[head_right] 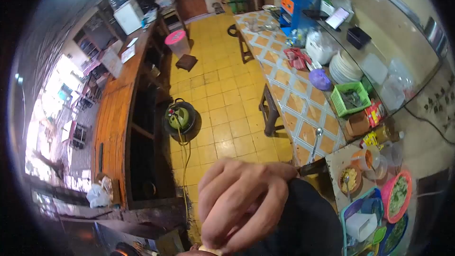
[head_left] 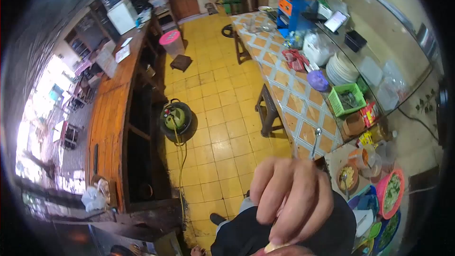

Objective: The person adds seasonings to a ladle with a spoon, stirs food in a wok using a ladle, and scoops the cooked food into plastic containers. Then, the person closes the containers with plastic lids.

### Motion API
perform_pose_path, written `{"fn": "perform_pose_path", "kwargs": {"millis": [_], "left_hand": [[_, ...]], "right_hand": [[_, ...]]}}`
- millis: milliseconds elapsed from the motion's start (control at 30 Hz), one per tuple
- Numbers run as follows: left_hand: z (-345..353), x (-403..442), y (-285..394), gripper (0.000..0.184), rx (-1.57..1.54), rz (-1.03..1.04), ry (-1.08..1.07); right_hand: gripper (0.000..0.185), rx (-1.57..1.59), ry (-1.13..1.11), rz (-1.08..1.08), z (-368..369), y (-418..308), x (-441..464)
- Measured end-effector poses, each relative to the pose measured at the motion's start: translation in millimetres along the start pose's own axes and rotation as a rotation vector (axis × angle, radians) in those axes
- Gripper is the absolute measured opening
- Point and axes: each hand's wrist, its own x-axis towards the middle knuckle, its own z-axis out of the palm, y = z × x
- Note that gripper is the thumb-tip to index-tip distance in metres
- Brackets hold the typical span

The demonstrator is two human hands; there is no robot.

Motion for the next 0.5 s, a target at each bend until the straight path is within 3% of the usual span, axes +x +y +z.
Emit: {"fn": "perform_pose_path", "kwargs": {"millis": [67,167,200,267,300,400,500], "left_hand": [[0,2,-34,0.028,-0.058,-0.017,0.008],[-8,2,-97,0.028,-0.151,-0.042,0.045],[-9,4,-116,0.028,-0.17,-0.052,0.058],[-15,19,-161,0.028,-0.21,-0.073,0.08],[-34,33,-179,0.026,-0.417,-0.109,-0.137],[-39,25,-230,0.037,-0.527,0.091,0.114],[-71,48,-288,0.029,-0.422,0.147,0.337]], "right_hand": [[0.006,0.071,0.015,0.068,31,13,8],[0.007,0.392,-0.136,-0.096,76,40,16],[0.005,0.418,-0.153,-0.013,92,44,15],[0.007,0.419,-0.113,0.16,122,60,0],[0.01,0.383,-0.074,0.315,144,73,-11],[0.019,0.122,-0.028,1.031,237,119,-67],[0.025,0.193,-0.15,1.285,357,175,-152]]}}
